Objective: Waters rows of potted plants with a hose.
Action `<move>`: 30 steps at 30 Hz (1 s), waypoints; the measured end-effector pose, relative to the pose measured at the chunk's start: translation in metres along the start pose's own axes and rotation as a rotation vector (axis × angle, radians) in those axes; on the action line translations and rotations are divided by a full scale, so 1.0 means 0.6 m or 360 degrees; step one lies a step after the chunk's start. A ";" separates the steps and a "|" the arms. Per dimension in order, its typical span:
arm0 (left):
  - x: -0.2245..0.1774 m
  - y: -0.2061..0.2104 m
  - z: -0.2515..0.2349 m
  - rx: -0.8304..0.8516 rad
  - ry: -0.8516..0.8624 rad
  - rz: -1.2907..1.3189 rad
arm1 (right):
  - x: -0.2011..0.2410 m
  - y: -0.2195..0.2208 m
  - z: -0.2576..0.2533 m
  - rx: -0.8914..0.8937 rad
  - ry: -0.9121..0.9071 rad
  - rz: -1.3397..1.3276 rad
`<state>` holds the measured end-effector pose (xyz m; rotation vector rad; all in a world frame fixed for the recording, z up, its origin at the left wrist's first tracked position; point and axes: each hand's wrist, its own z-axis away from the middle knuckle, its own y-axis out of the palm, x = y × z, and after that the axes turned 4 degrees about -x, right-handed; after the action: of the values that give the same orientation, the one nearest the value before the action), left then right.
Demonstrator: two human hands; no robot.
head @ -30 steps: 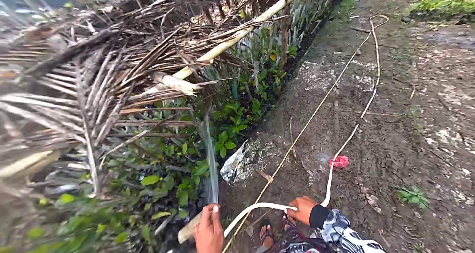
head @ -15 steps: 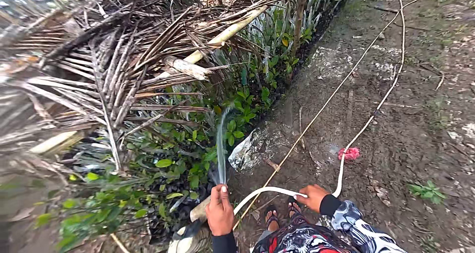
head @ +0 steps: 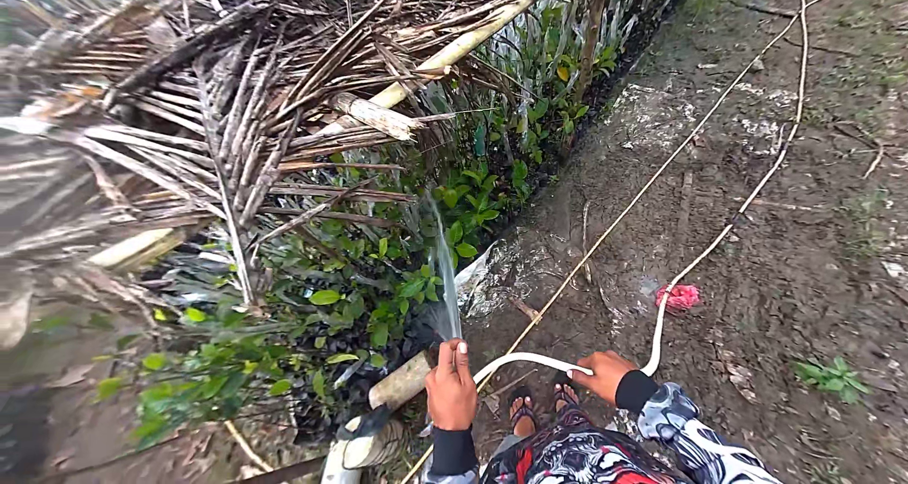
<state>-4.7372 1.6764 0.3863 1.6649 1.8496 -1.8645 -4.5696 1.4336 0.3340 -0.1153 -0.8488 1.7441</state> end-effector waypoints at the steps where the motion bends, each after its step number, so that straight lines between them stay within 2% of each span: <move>1: -0.001 -0.002 -0.008 -0.0035 -0.0017 0.0015 | 0.000 -0.005 0.001 -0.0007 -0.0001 0.0001; 12: -0.035 0.004 -0.048 -0.0119 -0.0152 -0.0002 | -0.003 -0.014 0.003 -0.0032 0.0033 -0.0070; 16: -0.050 0.031 -0.042 -0.0016 -0.0137 -0.0019 | -0.011 -0.012 -0.003 -0.0042 0.0037 -0.0087; 21: -0.062 0.044 -0.060 -0.0122 -0.0111 -0.0053 | -0.013 -0.025 0.001 -0.0061 0.0062 -0.0114; 27: -0.080 0.058 -0.075 -0.0071 -0.0182 -0.0074 | -0.014 -0.030 -0.005 -0.0072 0.0085 -0.0100; 30: -0.097 0.070 -0.082 0.0036 -0.0267 -0.0068 | -0.017 -0.029 -0.006 -0.0084 0.0089 -0.0123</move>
<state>-4.6540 1.6643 0.4094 1.4356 1.8176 -1.9804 -4.5503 1.4280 0.3380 -0.1634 -0.8482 1.6394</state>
